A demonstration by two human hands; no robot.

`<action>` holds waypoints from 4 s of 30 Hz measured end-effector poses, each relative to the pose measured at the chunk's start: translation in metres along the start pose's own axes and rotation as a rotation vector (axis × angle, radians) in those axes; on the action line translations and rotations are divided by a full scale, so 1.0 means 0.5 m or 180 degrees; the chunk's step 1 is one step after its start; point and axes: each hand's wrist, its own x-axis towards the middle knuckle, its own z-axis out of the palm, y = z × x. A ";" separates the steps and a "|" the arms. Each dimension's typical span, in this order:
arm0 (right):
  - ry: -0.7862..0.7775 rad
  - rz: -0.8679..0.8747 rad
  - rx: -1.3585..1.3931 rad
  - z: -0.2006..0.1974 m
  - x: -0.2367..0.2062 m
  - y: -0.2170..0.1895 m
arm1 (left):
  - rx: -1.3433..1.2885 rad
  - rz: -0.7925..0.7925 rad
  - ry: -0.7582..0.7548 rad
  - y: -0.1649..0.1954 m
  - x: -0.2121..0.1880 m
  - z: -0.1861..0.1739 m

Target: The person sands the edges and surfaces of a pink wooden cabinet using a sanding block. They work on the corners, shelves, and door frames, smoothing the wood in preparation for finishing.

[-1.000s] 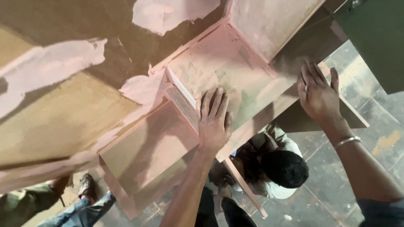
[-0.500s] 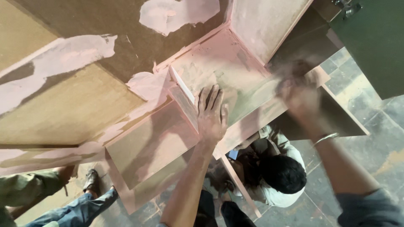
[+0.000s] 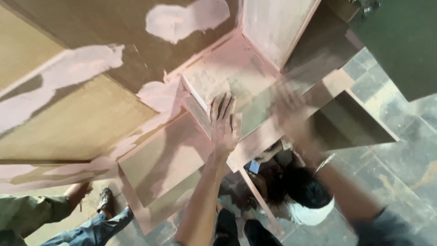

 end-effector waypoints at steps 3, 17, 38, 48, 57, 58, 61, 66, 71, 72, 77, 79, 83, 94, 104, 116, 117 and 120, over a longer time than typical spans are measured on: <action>-0.0557 -0.0865 0.0259 -0.025 -0.024 -0.139 | -0.0285 -0.0233 -0.0268 -0.009 -0.006 -0.011; -0.1037 -0.1008 0.1195 -0.011 0.031 -0.165 | -0.0198 -0.0810 -0.0046 -0.018 -0.175 -0.095; -0.0913 0.0078 0.0180 0.011 0.085 0.060 | 0.0931 0.0581 -0.0699 -0.052 0.167 0.020; -0.0155 0.0175 0.0909 0.104 0.308 -0.010 | 0.0921 0.0303 -0.0454 -0.062 0.160 0.022; -0.0220 0.1006 0.0967 0.072 0.192 -0.019 | 0.0940 0.0252 -0.0579 -0.046 0.165 0.007; -0.0240 0.0997 0.0972 0.102 0.220 -0.023 | 0.0934 0.0243 -0.0563 -0.047 0.166 0.007; 0.0103 0.0518 0.0927 0.165 0.297 -0.023 | 0.1024 0.0225 -0.0669 -0.050 0.170 0.007; -0.0274 0.0970 0.0941 0.082 0.217 -0.020 | 0.0963 0.0295 -0.0564 -0.049 0.175 0.009; 0.0073 0.1154 0.0901 0.068 0.201 -0.042 | 0.0982 0.0134 -0.0467 -0.044 0.172 0.008; 0.0224 0.1045 0.0836 0.098 0.240 -0.045 | 0.1013 0.0198 -0.0452 -0.045 0.171 0.008; 0.0066 0.0702 0.1260 0.155 0.298 -0.029 | 0.1023 0.0314 -0.0504 -0.050 0.169 0.008; -0.0091 0.0954 0.0836 0.110 0.237 -0.025 | 0.1035 0.0278 -0.0446 -0.050 0.168 0.009; -0.0082 0.1326 0.0907 0.046 0.162 -0.040 | 0.1003 0.0159 -0.0398 -0.045 0.166 0.009; -0.0088 0.0938 0.0638 0.116 0.266 -0.028 | 0.0688 0.0216 -0.0029 -0.055 0.167 0.008; -0.0040 0.0270 0.0006 0.209 0.383 -0.013 | 0.0114 -0.0042 0.0227 -0.067 0.147 0.017; -0.0710 0.0711 0.0627 0.108 0.400 -0.011 | 0.0289 -0.0062 0.0224 -0.075 0.143 0.026; -0.0409 0.0521 0.0405 0.121 0.397 -0.013 | 0.0278 -0.0099 0.0141 -0.075 0.143 0.026; -0.0266 0.0430 0.0374 0.162 0.387 -0.014 | 0.0253 -0.0185 0.0008 -0.076 0.144 0.025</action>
